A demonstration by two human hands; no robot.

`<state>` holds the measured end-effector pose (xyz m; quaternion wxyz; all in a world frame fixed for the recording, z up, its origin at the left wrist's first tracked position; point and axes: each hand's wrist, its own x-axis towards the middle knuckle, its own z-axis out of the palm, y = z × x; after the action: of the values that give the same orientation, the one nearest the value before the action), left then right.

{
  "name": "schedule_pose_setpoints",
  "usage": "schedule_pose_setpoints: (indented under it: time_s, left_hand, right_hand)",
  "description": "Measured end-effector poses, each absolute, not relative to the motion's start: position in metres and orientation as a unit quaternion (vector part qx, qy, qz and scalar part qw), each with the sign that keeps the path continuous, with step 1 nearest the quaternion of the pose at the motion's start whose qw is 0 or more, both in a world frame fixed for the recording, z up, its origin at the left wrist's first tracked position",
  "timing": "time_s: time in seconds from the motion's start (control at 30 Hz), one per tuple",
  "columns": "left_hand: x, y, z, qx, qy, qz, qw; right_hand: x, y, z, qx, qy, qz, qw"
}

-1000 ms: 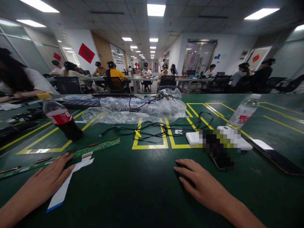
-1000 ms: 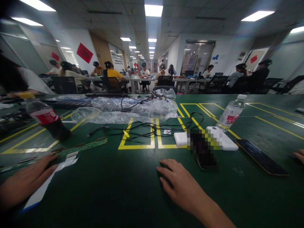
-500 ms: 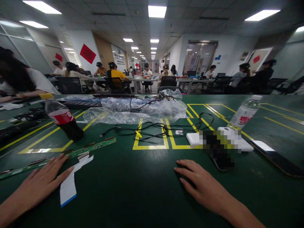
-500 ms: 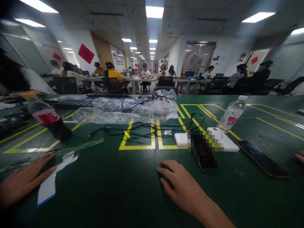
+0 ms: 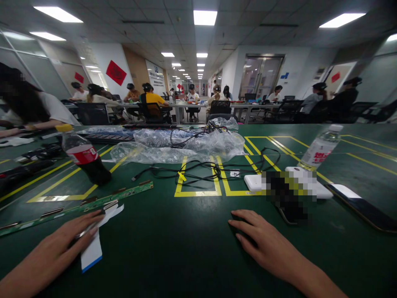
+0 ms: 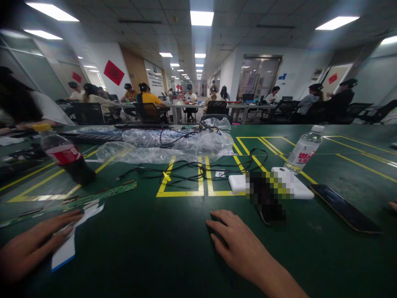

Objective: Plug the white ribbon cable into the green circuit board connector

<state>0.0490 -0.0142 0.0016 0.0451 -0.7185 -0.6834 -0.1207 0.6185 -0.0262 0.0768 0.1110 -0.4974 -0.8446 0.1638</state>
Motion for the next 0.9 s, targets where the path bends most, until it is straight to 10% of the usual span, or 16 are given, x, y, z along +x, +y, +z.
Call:
schedule_pose_setpoints:
  time_s: [0.53, 0.9]
  left_hand:
    - [0.305, -0.061, 0.047, -0.96, -0.212, -0.17, 0.068]
    - [0.296, -0.051, 0.046, -0.949, -0.249, -0.192, 0.037]
  right_hand:
    - [0.617, -0.027, 0.073, -0.49, -0.85, 0.148, 0.124]
    - [0.614, -0.034, 0.079, -0.502, -0.841, 0.179, 0.088]
